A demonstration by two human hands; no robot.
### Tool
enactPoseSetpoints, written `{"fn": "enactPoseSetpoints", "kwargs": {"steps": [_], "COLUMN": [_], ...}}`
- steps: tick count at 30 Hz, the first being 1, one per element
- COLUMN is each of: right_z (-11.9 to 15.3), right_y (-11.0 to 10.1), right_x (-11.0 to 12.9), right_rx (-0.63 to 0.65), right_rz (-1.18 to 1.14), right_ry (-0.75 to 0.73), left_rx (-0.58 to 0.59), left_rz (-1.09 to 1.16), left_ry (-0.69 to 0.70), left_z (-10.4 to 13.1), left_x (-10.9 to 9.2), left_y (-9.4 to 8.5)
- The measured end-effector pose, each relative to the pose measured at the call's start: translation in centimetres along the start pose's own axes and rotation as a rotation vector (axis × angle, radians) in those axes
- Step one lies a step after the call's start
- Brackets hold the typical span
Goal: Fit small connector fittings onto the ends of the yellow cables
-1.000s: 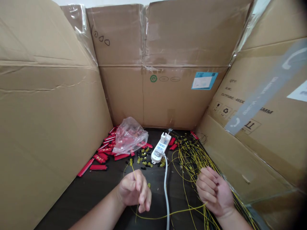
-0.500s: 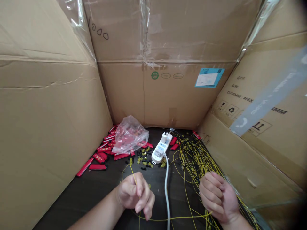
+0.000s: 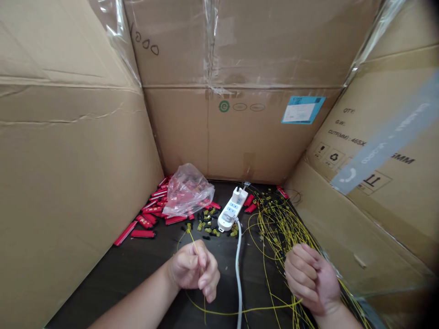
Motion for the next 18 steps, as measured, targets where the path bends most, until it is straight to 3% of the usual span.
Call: {"fn": "enactPoseSetpoints", "kwargs": {"steps": [12,18], "right_z": [0.2,0.2], "right_y": [-0.4,-0.5], "right_x": [0.0,0.1], "right_rx": [-0.042,-0.064], "right_rz": [0.017,0.046], "right_ry": [-0.011,-0.013], "left_rx": [-0.077,-0.209], "left_rz": [-0.076,-0.083], "left_ry": [0.065,-0.044], "left_z": [0.2,0.7], "left_x": [-1.8,-1.7], "left_y": [-0.7,-1.9]}}
Point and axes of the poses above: each hand's wrist, its own z-axis away from the middle knuckle, its own y-axis out of the palm, x = y × z, the point moved 9 cm from there along -z, towards the middle knuckle, and after that the axes turned 4 degrees about -x, right-handed, at the moved point
